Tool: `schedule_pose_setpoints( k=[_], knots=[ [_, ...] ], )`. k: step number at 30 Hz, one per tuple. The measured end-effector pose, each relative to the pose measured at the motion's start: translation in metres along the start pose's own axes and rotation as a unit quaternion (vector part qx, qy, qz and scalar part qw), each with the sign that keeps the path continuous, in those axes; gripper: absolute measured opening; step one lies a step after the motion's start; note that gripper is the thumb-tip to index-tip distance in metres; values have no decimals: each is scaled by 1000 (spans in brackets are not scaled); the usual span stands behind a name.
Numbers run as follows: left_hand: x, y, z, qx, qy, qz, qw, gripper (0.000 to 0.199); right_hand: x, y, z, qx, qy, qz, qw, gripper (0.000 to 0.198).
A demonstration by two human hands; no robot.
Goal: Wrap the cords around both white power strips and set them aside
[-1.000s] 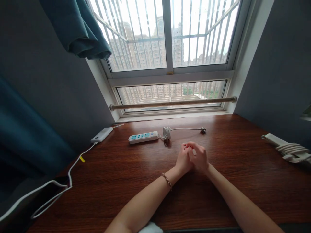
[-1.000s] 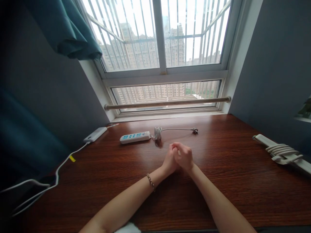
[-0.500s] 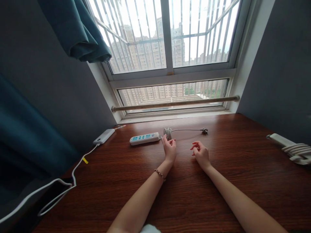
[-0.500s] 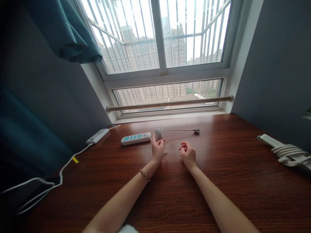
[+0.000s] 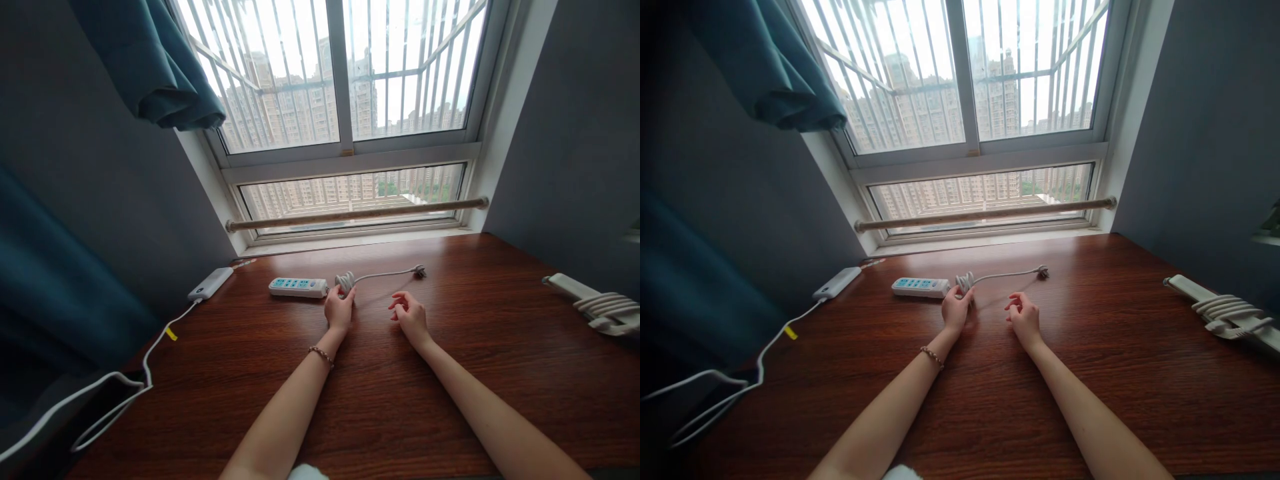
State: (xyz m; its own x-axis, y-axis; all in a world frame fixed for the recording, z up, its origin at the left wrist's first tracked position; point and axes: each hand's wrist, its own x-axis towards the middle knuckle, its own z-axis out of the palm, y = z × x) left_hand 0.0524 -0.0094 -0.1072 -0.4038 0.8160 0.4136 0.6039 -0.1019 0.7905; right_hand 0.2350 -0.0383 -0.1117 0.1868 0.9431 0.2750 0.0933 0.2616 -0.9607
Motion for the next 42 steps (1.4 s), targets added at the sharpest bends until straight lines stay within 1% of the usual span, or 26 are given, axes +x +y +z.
schedule_pose_setpoints(
  k=[2,4,6,8,10,11,13,15,16,20,23,26,29,32,34,37,39,40,42],
  knots=[
    [-2,5,-5,47,-8,-15,999,42,6,4,-2,93,33,54,994,18],
    [-3,7,-7,72,-4,-38,997,44,14,9,-5,205,66,114,970,16],
    [-2,6,-6,63,4,-51,997,43,22,13,-10,279,80,156,944,16],
    [-1,3,-4,27,5,-42,999,42,30,15,-17,309,68,179,932,14],
    [0,0,-2,-25,-8,-20,999,40,35,16,-24,334,45,204,919,13],
    [1,-1,-1,-52,-16,-10,998,40,37,15,-27,351,28,220,910,15],
    [1,-1,0,-95,-33,3,995,39,39,13,-31,403,-7,251,880,24],
    [0,0,-1,-120,-50,13,991,38,41,11,-35,461,-35,267,845,33],
    [0,1,-1,-126,-58,18,990,37,41,10,-36,485,-40,266,832,36],
    [-2,3,-3,-144,-92,31,985,36,43,7,-40,530,-40,231,815,35],
    [-3,3,-3,-161,-112,22,980,36,44,6,-42,546,-37,206,811,26],
    [-3,2,-1,-186,-112,-4,976,36,47,7,-46,549,5,202,811,17],
    [-2,3,2,-232,-116,-40,965,35,52,7,-55,542,69,204,813,26],
    [-2,3,4,-302,-128,-88,941,31,56,5,-64,537,106,186,816,32],
    [-1,4,4,-347,-126,-124,921,29,57,2,-65,516,117,178,829,31],
    [0,5,3,-380,-110,-156,905,30,55,-1,-61,449,135,135,873,28],
    [0,5,3,-385,-103,-156,904,31,53,-2,-56,421,137,91,892,28],
    [0,5,2,-385,-104,-147,905,31,52,-3,-55,418,136,74,895,29],
    [-1,6,1,-378,-111,-113,912,33,50,-6,-52,416,142,59,896,31]
  ],
)
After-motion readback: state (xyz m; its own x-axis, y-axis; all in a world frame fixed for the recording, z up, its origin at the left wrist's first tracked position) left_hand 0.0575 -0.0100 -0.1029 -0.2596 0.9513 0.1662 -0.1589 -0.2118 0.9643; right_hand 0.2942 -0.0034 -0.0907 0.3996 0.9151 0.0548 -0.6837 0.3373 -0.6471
